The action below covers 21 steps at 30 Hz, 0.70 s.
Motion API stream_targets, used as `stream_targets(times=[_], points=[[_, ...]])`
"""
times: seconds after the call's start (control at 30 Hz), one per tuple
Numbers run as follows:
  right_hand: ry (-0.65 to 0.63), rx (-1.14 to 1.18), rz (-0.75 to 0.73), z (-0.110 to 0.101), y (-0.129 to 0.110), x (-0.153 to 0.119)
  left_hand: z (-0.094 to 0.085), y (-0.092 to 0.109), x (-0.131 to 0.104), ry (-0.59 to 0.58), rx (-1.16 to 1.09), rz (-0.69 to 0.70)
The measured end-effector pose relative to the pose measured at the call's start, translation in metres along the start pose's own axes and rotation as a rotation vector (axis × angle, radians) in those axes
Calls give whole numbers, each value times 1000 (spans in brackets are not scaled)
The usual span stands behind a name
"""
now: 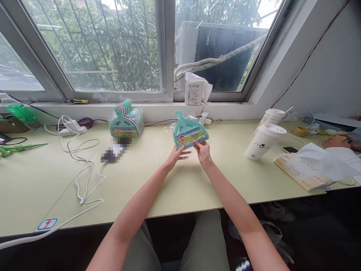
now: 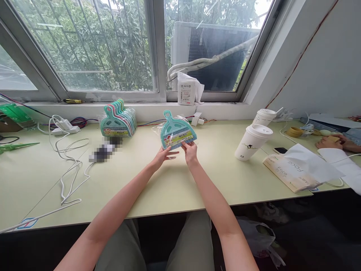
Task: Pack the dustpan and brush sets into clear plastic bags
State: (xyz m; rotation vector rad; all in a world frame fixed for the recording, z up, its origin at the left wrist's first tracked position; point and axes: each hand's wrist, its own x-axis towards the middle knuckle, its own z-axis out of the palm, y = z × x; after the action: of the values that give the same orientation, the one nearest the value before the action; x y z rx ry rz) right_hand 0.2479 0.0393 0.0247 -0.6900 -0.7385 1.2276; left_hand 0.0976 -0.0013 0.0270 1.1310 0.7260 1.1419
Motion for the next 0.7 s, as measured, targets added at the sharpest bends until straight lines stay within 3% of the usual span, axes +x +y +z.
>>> stream_targets(times=[0.1, 0.23, 0.33, 0.7], points=[[-13, -3, -1, -2, -4, 3, -6, 1, 3, -109, 34, -108], [-76, -33, 61, 0, -3, 3, -14, 4, 9, 69, -20, 77], [-103, -49, 97, 2, 3, 1, -18, 6, 10, 121, -19, 181], [-126, -169, 256, -9, 7, 10, -22, 11, 0, 49, 148, 37]])
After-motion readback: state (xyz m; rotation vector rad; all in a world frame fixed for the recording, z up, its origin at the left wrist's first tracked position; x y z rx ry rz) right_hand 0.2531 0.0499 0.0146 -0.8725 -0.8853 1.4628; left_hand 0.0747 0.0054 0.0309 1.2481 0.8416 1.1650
